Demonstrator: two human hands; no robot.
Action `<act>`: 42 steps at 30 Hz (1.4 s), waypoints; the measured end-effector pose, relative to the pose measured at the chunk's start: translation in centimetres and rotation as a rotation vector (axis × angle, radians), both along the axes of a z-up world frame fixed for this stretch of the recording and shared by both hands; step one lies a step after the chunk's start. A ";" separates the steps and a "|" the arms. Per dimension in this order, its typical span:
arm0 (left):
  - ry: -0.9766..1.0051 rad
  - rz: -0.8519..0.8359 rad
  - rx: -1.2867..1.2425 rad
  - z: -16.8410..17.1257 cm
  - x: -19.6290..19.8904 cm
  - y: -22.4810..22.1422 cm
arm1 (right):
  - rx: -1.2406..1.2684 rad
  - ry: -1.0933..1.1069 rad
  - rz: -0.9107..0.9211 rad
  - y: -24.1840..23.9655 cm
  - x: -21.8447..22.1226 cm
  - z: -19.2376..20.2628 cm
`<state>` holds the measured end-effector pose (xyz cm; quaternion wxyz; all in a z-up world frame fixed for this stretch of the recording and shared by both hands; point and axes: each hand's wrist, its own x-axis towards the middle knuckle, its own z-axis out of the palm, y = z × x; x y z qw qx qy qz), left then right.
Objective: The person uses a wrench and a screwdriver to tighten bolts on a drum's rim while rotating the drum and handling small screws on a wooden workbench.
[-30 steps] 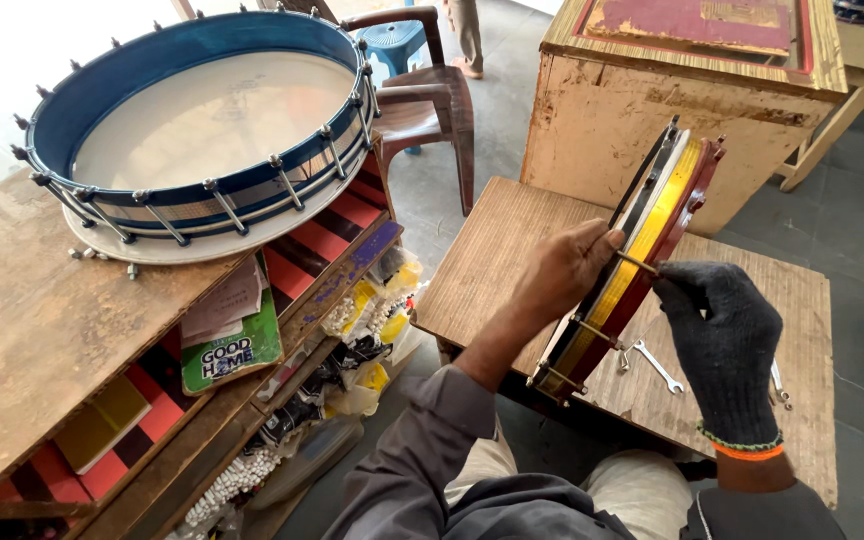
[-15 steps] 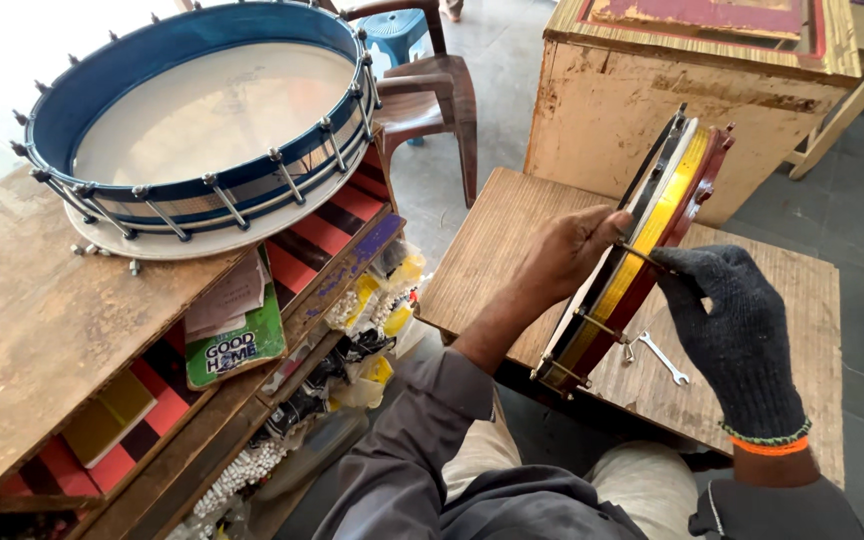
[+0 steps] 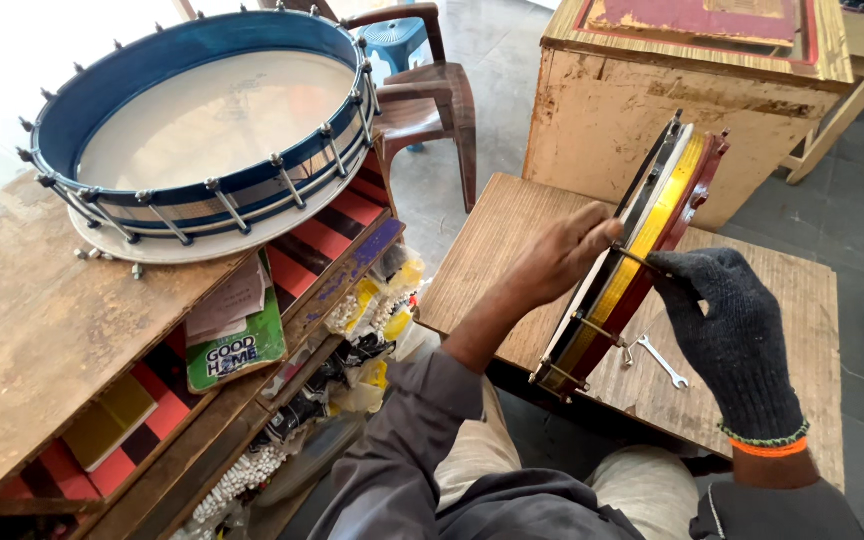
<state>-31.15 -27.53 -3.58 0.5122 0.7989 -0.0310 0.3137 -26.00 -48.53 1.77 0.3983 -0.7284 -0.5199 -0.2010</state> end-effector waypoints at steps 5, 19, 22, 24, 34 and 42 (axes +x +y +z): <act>-0.049 -0.086 -0.005 -1.8 0.7 0.0 | 0.005 0.063 -0.013 0.0 0.0 -0.4; 0.030 -0.086 -0.040 -2.3 0.6 0.6 | 0.006 0.027 0.009 0.1 -0.1 -0.4; 0.049 -0.216 -0.181 -2.0 0.9 0.8 | 0.000 0.015 0.010 0.2 -0.2 -0.3; -0.032 -0.095 -0.052 -1.5 0.3 0.5 | -0.001 0.011 0.006 0.1 -0.2 -0.2; 0.067 -0.150 -0.190 -1.9 0.9 0.6 | 0.001 0.016 0.020 0.1 -0.5 -0.2; 0.022 -0.027 0.007 0.1 -0.9 -0.5 | 0.006 0.031 0.003 -0.2 -0.4 -0.3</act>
